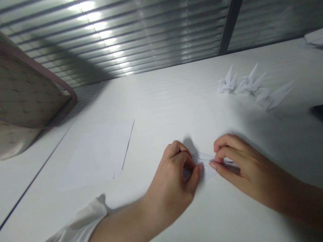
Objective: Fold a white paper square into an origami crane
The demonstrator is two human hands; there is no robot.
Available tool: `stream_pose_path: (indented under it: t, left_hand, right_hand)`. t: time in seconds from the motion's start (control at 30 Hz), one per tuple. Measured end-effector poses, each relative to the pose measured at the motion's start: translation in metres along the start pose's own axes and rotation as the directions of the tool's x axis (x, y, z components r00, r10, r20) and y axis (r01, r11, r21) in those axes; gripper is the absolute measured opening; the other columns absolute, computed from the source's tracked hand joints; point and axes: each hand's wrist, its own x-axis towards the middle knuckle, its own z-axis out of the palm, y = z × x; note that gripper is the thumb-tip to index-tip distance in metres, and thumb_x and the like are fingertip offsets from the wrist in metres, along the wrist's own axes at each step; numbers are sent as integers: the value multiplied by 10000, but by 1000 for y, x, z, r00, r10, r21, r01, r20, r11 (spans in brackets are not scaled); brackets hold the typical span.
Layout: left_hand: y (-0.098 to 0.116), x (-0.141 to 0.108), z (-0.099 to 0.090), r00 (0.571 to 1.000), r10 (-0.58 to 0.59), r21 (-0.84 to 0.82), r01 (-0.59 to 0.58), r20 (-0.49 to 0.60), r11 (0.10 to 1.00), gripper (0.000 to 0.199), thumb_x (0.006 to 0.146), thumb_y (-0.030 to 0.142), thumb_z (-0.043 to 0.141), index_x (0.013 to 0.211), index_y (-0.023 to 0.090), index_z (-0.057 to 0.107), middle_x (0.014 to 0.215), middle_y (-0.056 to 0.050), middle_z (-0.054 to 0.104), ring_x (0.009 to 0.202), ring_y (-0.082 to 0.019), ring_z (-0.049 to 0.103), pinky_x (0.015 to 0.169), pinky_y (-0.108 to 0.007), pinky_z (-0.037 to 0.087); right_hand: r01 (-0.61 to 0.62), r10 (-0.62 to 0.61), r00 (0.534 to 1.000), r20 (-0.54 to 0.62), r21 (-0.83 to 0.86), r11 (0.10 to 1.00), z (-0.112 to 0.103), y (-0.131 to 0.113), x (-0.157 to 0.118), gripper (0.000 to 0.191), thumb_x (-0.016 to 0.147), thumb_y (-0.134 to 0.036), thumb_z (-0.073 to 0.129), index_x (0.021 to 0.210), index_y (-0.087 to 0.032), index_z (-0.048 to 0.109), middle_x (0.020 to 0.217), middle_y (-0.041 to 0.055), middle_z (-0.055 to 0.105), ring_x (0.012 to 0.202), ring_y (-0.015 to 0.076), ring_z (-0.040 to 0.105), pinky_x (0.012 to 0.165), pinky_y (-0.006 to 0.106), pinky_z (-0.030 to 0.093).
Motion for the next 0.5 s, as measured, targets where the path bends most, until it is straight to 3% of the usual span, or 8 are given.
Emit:
stream_pose_path:
  t: [0.3,0.5]
  left_hand:
    - [0,-1,1,1000,31,19,-31,-3,999,205,841,90,580,678,185,499,863,-53,516,835,-194,538,746,-343,513]
    - [-3,-4,3,995,97,136,-93,-25,986,132,855,82,578,777,178,533,878,-55,534,835,-199,543,753,-357,529]
  right_hand:
    - [-11,13,999,35,-58,998,-2,-1,4,160,894,-126,483,757,-208,474,820,42,565,763,185,575,688,345,502]
    - [9,-6,1000,26,-100,995,2,-3,2,138,904,-118,469,795,-202,462,833,49,550,787,206,558,707,384,490]
